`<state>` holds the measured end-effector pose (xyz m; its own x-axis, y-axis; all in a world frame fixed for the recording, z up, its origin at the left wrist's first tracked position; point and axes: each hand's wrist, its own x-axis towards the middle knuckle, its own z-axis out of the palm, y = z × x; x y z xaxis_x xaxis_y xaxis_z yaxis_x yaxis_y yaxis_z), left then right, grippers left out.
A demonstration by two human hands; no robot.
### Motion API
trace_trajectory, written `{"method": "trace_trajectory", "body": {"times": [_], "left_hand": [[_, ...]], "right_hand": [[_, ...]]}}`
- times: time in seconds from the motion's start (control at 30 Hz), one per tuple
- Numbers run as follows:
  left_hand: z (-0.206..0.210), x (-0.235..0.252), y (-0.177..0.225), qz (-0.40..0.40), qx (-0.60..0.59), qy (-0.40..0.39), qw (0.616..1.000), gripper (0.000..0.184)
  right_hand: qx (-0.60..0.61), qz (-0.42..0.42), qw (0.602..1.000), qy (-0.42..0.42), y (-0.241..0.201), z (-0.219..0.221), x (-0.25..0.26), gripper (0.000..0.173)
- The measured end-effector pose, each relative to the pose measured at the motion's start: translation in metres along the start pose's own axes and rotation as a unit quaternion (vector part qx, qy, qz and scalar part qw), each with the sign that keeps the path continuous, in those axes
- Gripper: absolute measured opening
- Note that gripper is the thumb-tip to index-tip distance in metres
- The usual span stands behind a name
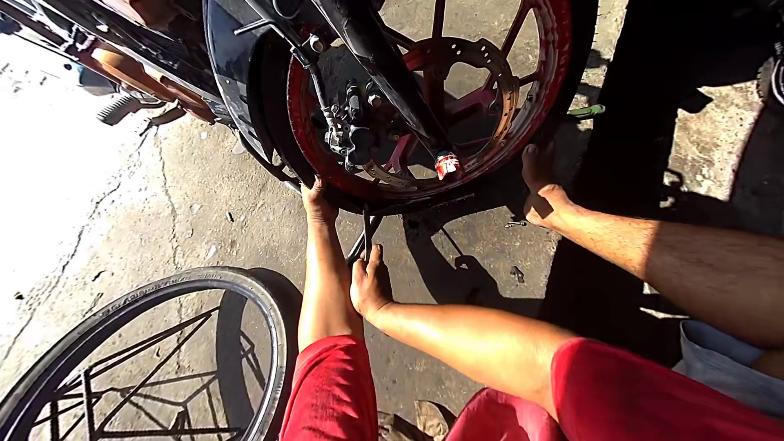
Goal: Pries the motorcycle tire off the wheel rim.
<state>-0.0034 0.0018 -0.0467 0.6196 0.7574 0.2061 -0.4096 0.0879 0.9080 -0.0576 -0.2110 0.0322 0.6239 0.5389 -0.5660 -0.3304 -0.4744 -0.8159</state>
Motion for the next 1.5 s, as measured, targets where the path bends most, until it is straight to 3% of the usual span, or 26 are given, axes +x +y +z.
{"method": "trace_trajectory", "body": {"times": [0.13, 0.23, 0.47, 0.57, 0.73, 0.9, 1.03, 1.2, 1.5], "left_hand": [[0.001, -0.005, 0.000, -0.019, 0.010, 0.001, 1.000, 0.092], [0.008, -0.006, 0.007, -0.029, 0.035, 0.029, 0.999, 0.095], [0.004, -0.011, -0.004, -0.035, 0.027, 0.024, 0.999, 0.106], [0.009, -0.035, -0.029, -0.087, -0.034, 0.004, 0.996, 0.088], [0.007, -0.038, -0.045, -0.053, -0.059, 0.006, 0.997, 0.081], [0.002, -0.035, -0.043, -0.053, -0.068, -0.017, 0.996, 0.080], [0.000, -0.038, -0.044, -0.049, -0.064, -0.025, 0.996, 0.076], [0.002, -0.040, -0.043, -0.057, -0.063, -0.011, 0.996, 0.076], [-0.003, -0.035, -0.053, -0.043, -0.084, -0.018, 0.995, 0.083]], "right_hand": [[-0.038, 0.038, 0.998, -0.032, 0.025, 0.010, 0.014, 0.046], [-0.032, 0.061, 0.997, -0.045, 0.050, 0.019, 0.036, 0.037], [-0.031, 0.069, 0.995, -0.070, 0.047, 0.019, 0.042, 0.040], [-0.067, 0.049, 0.994, -0.068, 0.055, 0.011, 0.049, 0.043], [-0.145, -0.007, 0.984, -0.103, 0.057, -0.050, 0.056, 0.046], [-0.325, -0.094, 0.936, -0.092, 0.010, -0.151, 0.061, 0.041], [-0.495, -0.049, 0.863, -0.086, -0.051, -0.202, 0.071, 0.043], [-0.608, -0.113, 0.782, -0.078, -0.086, -0.203, 0.089, 0.031], [-0.659, -0.061, 0.741, -0.114, -0.113, -0.196, 0.102, 0.029]]}}
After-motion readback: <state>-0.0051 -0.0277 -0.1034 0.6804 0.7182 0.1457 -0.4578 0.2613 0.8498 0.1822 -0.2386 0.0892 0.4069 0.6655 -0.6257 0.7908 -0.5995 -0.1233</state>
